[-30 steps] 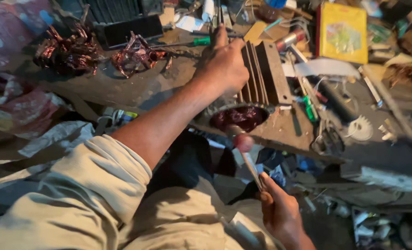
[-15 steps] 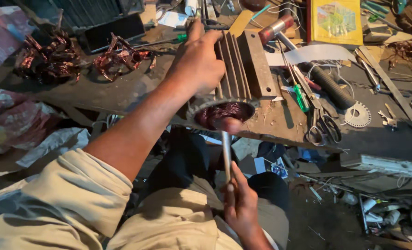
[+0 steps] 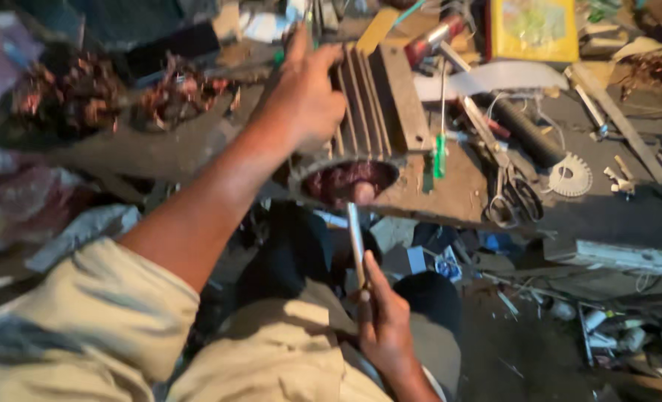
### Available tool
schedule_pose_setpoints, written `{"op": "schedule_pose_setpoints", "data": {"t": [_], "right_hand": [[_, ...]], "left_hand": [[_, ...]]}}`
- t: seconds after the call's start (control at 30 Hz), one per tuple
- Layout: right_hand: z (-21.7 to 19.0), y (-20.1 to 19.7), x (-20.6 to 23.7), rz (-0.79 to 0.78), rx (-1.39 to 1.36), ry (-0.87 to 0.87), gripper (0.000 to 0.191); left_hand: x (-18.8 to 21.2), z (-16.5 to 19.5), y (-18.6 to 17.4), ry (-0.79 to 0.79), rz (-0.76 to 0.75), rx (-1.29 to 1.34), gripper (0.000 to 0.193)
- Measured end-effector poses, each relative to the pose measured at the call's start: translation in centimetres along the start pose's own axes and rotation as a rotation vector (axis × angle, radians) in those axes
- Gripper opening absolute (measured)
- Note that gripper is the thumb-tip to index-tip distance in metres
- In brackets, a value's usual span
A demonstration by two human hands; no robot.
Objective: The person sits at a cluttered workbench and works on an electric motor stator, using a screwdriver to work inside the slots and handling copper wire coils. They press wire windings into the stator, reposition the stator housing, and use a hammer to tap and seat the windings in place.
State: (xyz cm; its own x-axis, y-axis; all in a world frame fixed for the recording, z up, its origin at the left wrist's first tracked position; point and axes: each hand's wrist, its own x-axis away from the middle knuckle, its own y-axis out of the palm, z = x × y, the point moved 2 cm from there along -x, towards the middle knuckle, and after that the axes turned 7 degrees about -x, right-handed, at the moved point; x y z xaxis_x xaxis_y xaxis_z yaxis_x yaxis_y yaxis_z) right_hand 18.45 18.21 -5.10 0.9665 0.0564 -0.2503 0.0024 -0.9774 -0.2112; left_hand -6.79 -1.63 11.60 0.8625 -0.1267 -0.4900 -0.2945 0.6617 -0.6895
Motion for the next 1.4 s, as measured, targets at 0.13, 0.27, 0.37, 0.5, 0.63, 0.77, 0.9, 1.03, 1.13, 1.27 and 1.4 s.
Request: {"op": "schedule_pose_setpoints", "data": {"t": [0.13, 0.27, 0.37, 0.5, 0.63, 0.77, 0.9, 1.03, 1.13, 1.27, 1.4], "right_hand": [[-0.2, -2.9, 1.6, 0.002, 0.099, -0.299, 0.063], [0.3, -4.7, 0.4, -0.122, 0.401, -0.422, 0.066], [-0.2, -5.0, -0.5, -0.247, 0.482, -0.281, 0.079], [-2.2, -5.8, -1.5, -0.325, 0.572, -0.465, 0.080], [-2.6, -7.9, -3.5, -0.333, 0.962, -0.359, 0.076], [-6.6, -10.5, -3.4, -0.632, 1.018, -0.622, 0.075], [-10.6, -12.5, -8.2, -0.698, 1.300, -0.881, 0.067], [-11.0, -14.0, -11.6, -0.729, 1.598, -0.852, 0.074], [-10.8, -14.2, -11.7, -0.814, 1.414, -0.785, 0.087], [-11.1, -13.5, -12.2, -0.770, 1.412, -0.837, 0.076], [-11.2, -13.0, -12.7, -0.675, 1.405, -0.713, 0.077]], "left_hand": [[0.0, -0.1, -0.3, -0.025, -0.018, -0.008, 0.056], [0.1, -0.5, -0.1, -0.029, -0.039, -0.047, 0.056], [0.2, -0.7, 0.1, -0.049, -0.037, -0.039, 0.054], [0.3, -0.4, 0.0, -0.091, -0.018, -0.037, 0.057], [0.3, 0.2, -0.7, -0.126, -0.055, -0.015, 0.056], [0.2, 0.4, -1.3, -0.198, -0.119, -0.030, 0.051], [0.1, 0.8, -1.5, -0.183, -0.104, -0.053, 0.054], [0.0, 0.8, -1.7, -0.205, -0.141, -0.038, 0.062], [-0.2, 0.9, -2.2, -0.233, -0.147, -0.052, 0.060], [0.0, 1.4, -2.2, -0.236, -0.128, -0.047, 0.063], [-0.3, 1.0, -1.7, -0.289, -0.183, -0.052, 0.064]]}}
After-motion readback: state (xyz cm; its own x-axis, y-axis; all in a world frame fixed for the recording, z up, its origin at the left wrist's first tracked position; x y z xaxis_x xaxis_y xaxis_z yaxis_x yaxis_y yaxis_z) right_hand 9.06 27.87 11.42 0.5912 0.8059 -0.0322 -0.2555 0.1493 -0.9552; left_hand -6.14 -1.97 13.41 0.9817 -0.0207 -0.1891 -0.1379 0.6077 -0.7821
